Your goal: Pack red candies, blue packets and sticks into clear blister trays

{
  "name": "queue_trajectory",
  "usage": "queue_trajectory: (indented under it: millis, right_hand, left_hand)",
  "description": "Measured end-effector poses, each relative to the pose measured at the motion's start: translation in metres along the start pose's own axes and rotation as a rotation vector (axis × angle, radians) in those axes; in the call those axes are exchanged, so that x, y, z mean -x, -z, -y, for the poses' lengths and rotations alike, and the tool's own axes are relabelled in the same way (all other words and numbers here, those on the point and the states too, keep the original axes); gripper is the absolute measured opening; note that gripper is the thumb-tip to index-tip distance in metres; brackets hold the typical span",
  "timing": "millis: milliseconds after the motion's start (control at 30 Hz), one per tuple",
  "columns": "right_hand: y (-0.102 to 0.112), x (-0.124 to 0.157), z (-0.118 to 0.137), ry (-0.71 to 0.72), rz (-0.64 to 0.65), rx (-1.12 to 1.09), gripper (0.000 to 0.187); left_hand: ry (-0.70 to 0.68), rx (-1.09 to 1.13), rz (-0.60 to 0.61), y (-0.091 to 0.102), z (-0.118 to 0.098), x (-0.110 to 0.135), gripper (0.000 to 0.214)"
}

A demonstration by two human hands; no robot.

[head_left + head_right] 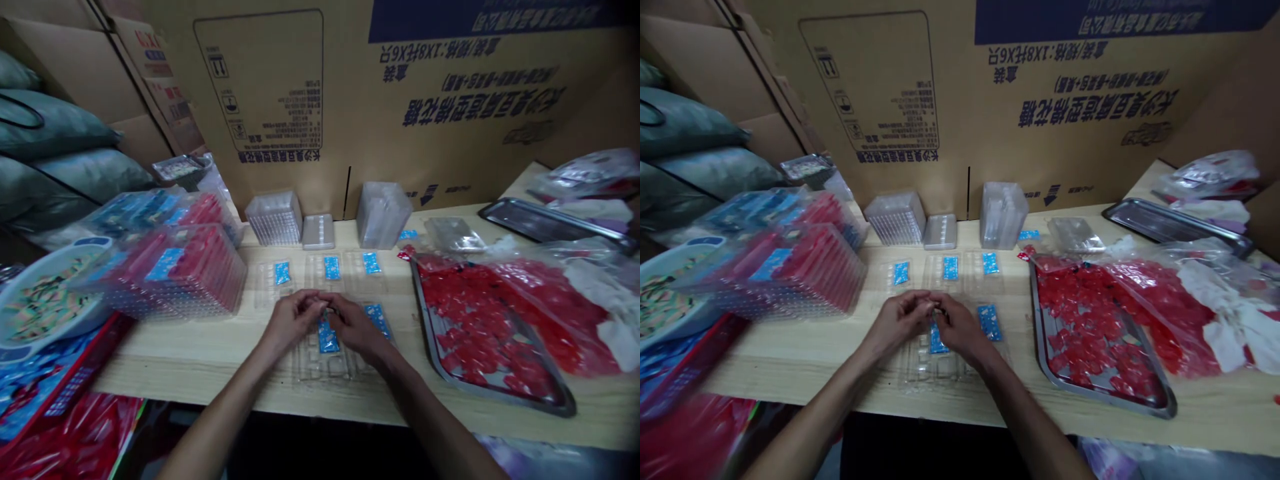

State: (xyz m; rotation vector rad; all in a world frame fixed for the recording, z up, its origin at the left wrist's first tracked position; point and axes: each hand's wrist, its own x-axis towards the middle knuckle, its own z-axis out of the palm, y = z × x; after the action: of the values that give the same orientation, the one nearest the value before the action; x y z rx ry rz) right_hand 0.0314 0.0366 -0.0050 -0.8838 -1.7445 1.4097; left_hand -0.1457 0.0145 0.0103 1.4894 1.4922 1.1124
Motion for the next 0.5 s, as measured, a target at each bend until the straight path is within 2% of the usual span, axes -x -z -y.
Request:
queue_trajectory:
  millis: [100,200,267,333,400,500]
  right_hand:
    - [0.000,-0.006,-0.012,0.060,-0.054,0.108,0.029]
    - [0.007,-0.013,-0.020,0.035,-0.051,0.087,0.028]
    - [0.013,-0.018,-0.020,0.062,-0.048,0.030,0.024]
    - [0.018,-0.022,-0.015,0.070,-0.043,-0.046,0.017]
    - [0.023,-0.024,-0.008,0.002,0.010,-0.163,0.015]
    - [0.028,-0.021,0.002,-0.159,0.131,-0.385,0.028]
  left_hand:
    - [0.157,0.265,-0.031,-0.020,-0.005,0.007,0.035]
    - [0.282,0.550,-0.033,-0.026,-0.009,0.004,0.042]
    - [0.309,0.640,-0.047,-0.026,-0.012,0.001,0.043]
    - [0.307,0.626,-0.091,-0.028,-0.014,-0.002,0.036]
    - [0.282,0.566,-0.138,-0.032,-0.013,-0.003,0.029]
    - [0.198,0.402,-0.229,-0.041,-0.010,-0.003,0.024]
